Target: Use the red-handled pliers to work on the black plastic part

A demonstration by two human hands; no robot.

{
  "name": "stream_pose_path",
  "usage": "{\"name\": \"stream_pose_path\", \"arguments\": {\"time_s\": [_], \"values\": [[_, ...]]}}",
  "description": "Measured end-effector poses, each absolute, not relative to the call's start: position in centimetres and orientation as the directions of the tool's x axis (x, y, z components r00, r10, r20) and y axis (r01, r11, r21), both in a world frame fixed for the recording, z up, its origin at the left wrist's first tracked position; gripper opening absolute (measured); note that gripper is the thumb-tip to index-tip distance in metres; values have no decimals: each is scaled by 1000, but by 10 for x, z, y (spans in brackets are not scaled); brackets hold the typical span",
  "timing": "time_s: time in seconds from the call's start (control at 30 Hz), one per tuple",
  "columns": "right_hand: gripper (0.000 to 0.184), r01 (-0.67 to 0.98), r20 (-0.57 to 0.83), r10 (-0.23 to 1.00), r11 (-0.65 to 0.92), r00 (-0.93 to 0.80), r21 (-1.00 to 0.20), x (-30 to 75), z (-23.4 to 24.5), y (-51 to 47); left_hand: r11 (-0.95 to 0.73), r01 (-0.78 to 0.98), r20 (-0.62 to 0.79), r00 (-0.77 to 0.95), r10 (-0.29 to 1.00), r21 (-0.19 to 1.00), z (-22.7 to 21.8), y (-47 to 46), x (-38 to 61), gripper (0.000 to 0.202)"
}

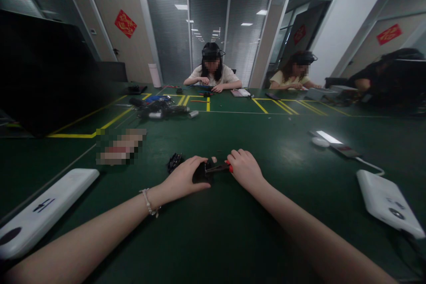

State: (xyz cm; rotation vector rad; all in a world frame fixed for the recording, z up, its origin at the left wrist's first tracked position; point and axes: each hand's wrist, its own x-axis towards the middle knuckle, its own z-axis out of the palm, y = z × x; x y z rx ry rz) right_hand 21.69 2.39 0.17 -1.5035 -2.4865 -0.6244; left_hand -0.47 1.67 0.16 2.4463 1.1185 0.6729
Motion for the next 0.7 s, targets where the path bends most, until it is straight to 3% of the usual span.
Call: {"name": "stream_pose_path", "arguments": {"time_s": [0.7], "values": [[12, 861, 406, 760, 456, -508, 225, 219, -2, 27, -627, 600, 281, 572, 770, 496, 1, 17, -5, 59]]}}
